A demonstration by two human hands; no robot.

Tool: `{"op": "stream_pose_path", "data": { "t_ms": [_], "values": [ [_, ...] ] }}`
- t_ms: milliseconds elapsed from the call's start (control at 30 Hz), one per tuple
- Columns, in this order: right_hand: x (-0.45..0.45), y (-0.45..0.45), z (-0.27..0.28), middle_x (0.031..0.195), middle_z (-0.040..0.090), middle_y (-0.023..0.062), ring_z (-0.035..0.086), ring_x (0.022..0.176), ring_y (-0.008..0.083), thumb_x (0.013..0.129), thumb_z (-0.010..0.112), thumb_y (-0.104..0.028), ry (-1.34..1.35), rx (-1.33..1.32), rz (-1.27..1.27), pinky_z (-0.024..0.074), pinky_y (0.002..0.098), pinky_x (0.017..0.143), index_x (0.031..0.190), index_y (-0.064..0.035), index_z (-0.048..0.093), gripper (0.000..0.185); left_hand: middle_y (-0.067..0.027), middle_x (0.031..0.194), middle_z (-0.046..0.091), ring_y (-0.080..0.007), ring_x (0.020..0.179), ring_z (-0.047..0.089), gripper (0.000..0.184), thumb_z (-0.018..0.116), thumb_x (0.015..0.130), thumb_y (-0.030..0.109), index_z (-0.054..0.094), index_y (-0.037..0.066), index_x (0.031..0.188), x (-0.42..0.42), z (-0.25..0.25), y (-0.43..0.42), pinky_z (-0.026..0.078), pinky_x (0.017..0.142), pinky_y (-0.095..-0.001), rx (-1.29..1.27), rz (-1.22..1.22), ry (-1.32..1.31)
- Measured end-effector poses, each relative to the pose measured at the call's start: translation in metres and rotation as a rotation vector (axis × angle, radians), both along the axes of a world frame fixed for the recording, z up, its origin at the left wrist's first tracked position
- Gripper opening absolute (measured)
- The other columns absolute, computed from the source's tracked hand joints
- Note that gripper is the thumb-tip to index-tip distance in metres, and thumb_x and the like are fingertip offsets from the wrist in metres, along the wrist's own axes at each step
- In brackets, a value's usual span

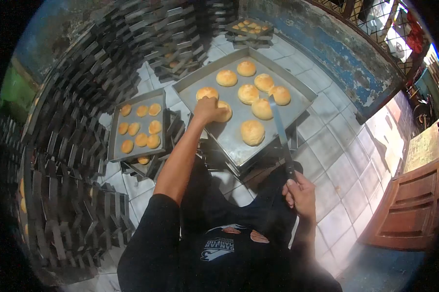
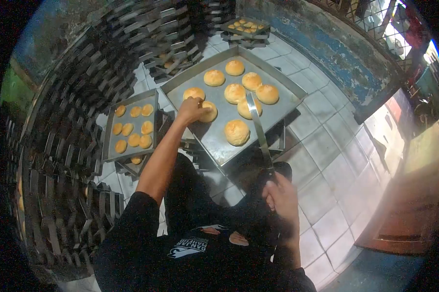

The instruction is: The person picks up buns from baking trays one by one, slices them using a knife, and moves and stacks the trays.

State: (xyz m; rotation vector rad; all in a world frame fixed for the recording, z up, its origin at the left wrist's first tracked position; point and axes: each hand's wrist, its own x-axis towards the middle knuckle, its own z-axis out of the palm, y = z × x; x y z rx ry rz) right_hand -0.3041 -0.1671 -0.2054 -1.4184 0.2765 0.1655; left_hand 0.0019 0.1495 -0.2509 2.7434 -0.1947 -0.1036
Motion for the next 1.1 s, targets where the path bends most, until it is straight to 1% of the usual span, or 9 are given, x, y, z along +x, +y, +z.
{"op": "stream_pose_path", "data": {
  "t_ms": [300, 533, 633, 733, 800, 967, 1033, 1067, 1100],
  "values": [
    [-0.005, 0.010, 0.000, 0.073, 0.062, 0.0069, 0.046, 0.047, 0.0060, 0.101, 0.061, -0.013, -0.068, 0.078, 0.068, 0.0356, 0.0204, 0.041, 0.142, 0.0033, 0.054, 0.045, -0.0318, 0.121, 0.067, -0.0409, 0.113, 0.068, 0.080, 0.073, 0.084, 0.049, 0.051, -0.008, 0.136, 0.025, -0.014, 0.002, 0.053, 0.094, -0.0474, -0.148, 0.314, 0.063],
    [-0.018, 0.006, 0.001, 0.073, 0.062, 0.0068, 0.046, 0.047, 0.0060, 0.101, 0.060, -0.011, -0.089, 0.076, 0.041, 0.0357, 0.0204, 0.042, 0.142, 0.0038, 0.053, 0.044, -0.0293, 0.121, 0.068, -0.0384, 0.113, 0.068, 0.077, 0.083, 0.079, 0.036, 0.053, -0.012, 0.132, 0.042, -0.038, -0.001, 0.055, 0.093, -0.0428, -0.531, 0.402, 0.084],
    [-0.023, 0.004, 0.008, 0.072, 0.062, 0.0064, 0.046, 0.048, 0.0061, 0.101, 0.060, -0.010, -0.050, 0.117, -0.002, 0.0359, 0.0205, 0.042, 0.142, 0.0040, 0.054, 0.044, -0.0264, 0.121, 0.068, -0.0365, 0.110, 0.069, 0.083, 0.089, 0.072, 0.036, 0.054, -0.009, 0.132, 0.013, -0.014, -0.012, 0.055, 0.093, -0.0405, -0.666, 0.382, 0.192],
    [-0.022, 0.002, 0.005, 0.072, 0.062, 0.0058, 0.046, 0.048, 0.0060, 0.101, 0.060, -0.011, -0.075, 0.094, 0.009, 0.0363, 0.0204, 0.042, 0.142, 0.0039, 0.054, 0.044, -0.0224, 0.116, 0.070, -0.0332, 0.104, 0.070, 0.078, 0.090, 0.069, 0.033, 0.058, -0.005, 0.130, -0.012, -0.015, -0.029, 0.055, 0.090, -0.0394, -0.337, 0.188, -0.171],
    [-0.018, 0.003, 0.003, 0.072, 0.061, 0.0054, 0.046, 0.048, 0.0058, 0.101, 0.059, -0.011, -0.062, 0.057, 0.021, 0.0366, 0.0205, 0.043, 0.142, 0.0029, 0.054, 0.043, -0.0211, 0.113, 0.071, -0.0308, 0.102, 0.071, 0.075, 0.090, 0.069, 0.030, 0.059, -0.002, 0.131, -0.028, -0.017, -0.038, 0.055, 0.089, -0.0392, -0.661, -0.040, -0.151],
    [-0.002, 0.018, 0.000, 0.075, 0.062, 0.0041, 0.047, 0.052, 0.0053, 0.103, 0.058, -0.014, -0.127, 0.051, 0.054, 0.0374, 0.0210, 0.045, 0.142, 0.0009, 0.055, 0.042, -0.0135, 0.111, 0.071, -0.0254, 0.104, 0.069, 0.062, 0.086, 0.079, 0.021, 0.058, 0.003, 0.132, -0.042, 0.002, -0.052, 0.055, 0.092, -0.0422, -0.538, -0.071, -0.051],
    [0.007, 0.026, 0.002, 0.077, 0.062, 0.0019, 0.048, 0.055, 0.0046, 0.104, 0.057, -0.016, -0.216, 0.014, 0.053, 0.0382, 0.0214, 0.048, 0.145, -0.0018, 0.054, 0.043, -0.0113, 0.110, 0.072, -0.0245, 0.105, 0.070, 0.046, 0.081, 0.087, 0.028, 0.064, 0.008, 0.125, -0.043, 0.010, -0.054, 0.056, 0.091, -0.0475, -1.380, 0.093, 0.161],
    [0.010, 0.032, 0.005, 0.077, 0.062, 0.0019, 0.048, 0.055, 0.0046, 0.104, 0.057, -0.016, -0.217, 0.013, 0.052, 0.0382, 0.0214, 0.048, 0.145, -0.0018, 0.054, 0.043, -0.0113, 0.110, 0.072, -0.0245, 0.105, 0.070, 0.046, 0.081, 0.087, 0.028, 0.064, 0.008, 0.125, -0.043, 0.013, -0.054, 0.056, 0.091, -0.0475, -1.381, 0.091, 0.161],
    [0.015, 0.039, 0.011, 0.078, 0.063, 0.0014, 0.049, 0.057, 0.0045, 0.104, 0.057, -0.016, -0.195, -0.011, 0.037, 0.0393, 0.0215, 0.050, 0.146, -0.0024, 0.053, 0.044, -0.0100, 0.110, 0.072, -0.0240, 0.102, 0.070, 0.042, 0.079, 0.089, 0.033, 0.065, 0.011, 0.122, -0.044, 0.017, -0.053, 0.058, 0.088, -0.0471, -1.775, 0.175, 0.289]
  ]
}}
